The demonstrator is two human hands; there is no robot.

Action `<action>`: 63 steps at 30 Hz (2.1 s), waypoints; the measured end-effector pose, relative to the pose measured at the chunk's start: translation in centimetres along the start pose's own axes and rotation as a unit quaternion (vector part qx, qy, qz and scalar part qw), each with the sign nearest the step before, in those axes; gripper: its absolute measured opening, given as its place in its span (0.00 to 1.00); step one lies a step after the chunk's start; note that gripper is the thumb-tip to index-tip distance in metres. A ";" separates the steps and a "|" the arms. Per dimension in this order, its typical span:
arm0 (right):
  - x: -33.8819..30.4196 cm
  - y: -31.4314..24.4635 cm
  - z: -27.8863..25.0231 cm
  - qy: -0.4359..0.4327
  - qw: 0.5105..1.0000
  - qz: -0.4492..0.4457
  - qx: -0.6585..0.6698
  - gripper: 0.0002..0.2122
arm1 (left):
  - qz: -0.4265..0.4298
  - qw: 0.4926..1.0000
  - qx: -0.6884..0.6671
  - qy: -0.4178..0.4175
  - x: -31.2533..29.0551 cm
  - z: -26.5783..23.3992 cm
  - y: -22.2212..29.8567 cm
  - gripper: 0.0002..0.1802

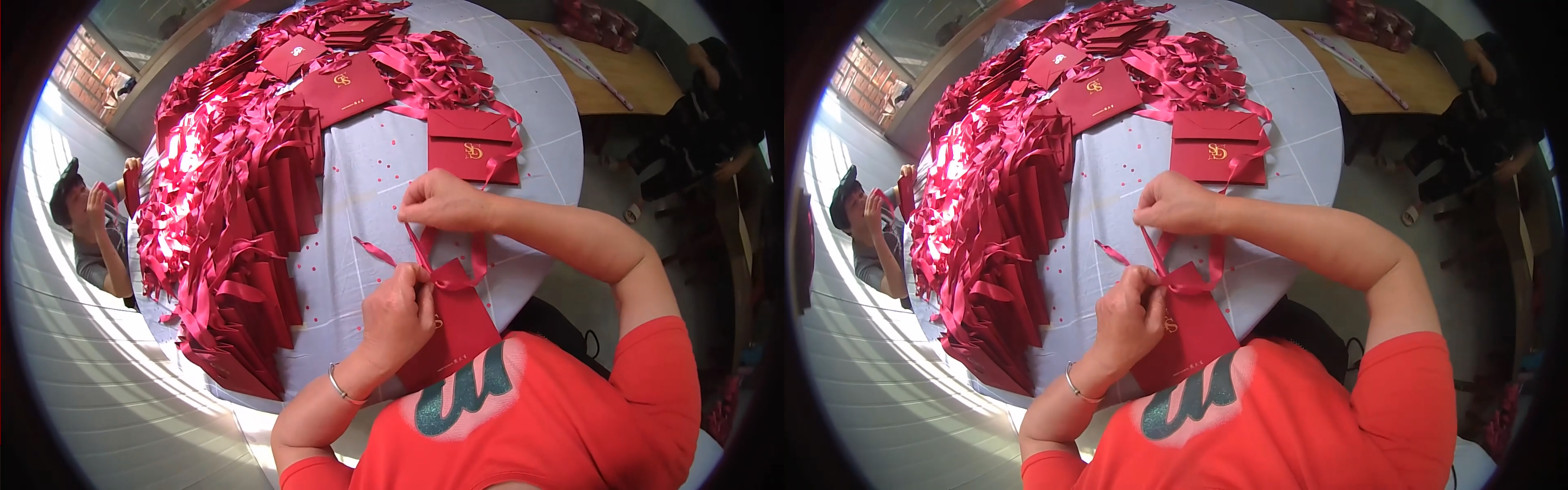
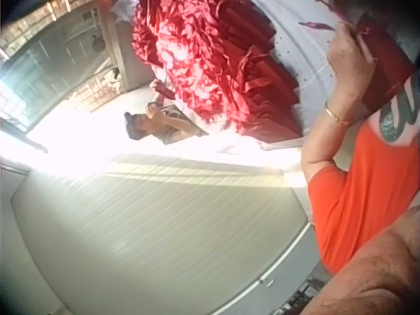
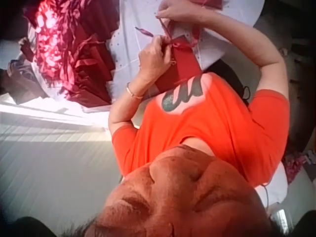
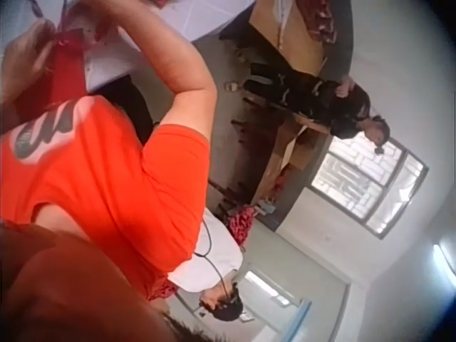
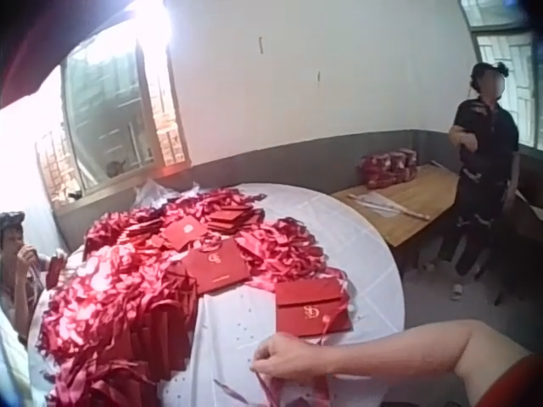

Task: The person assembles gift bags by threading ribbon handles through slots and folding the flaps by hand.

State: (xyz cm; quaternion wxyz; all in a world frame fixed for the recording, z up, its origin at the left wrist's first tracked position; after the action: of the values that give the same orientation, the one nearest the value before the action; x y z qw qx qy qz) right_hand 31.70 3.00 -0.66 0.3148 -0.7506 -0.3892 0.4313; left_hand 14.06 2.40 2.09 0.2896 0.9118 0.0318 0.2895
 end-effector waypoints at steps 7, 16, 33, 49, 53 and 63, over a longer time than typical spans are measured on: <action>-1.8 -0.7 -2.4 0.095 0.993 -0.026 0.066 0.11 | -0.002 1.000 -0.010 -0.023 -0.1 0.1 -0.3 0.10; -2.1 0.3 -1.5 0.092 0.986 0.034 -0.135 0.13 | 0.026 0.999 -0.017 -0.036 -0.2 0.0 -0.1 0.09; 0.1 -1.0 0.3 -0.009 1.000 -0.002 -0.003 0.09 | 0.045 0.998 -0.012 -0.044 -0.2 0.0 0.0 0.10; -0.6 -3.2 1.5 0.090 0.977 -0.102 -0.163 0.10 | 0.049 0.998 -0.004 -0.048 -0.1 0.0 0.1 0.11; -0.5 -3.6 2.3 0.105 0.963 -0.135 -0.208 0.11 | 0.055 0.998 0.000 -0.042 -0.1 0.0 0.2 0.10; 1.9 -1.1 1.8 0.023 0.997 -0.058 0.048 0.08 | 0.043 0.998 0.006 -0.044 -0.2 0.2 -0.1 0.10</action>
State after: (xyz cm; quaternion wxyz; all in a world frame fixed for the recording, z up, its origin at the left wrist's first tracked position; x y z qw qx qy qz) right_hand 30.38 5.46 -1.31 0.3835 -0.7203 -0.4042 0.4131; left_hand 13.96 2.32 1.84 0.2730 0.9258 -0.0184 0.2607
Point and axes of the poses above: each hand's wrist, its own x-axis towards the middle knuckle, its own z-axis out of the palm, y = z × x, the point moved 6 cm from there along x, towards the middle knuckle, and after that the axes turned 15 degrees about z, right-handed, at the moved point
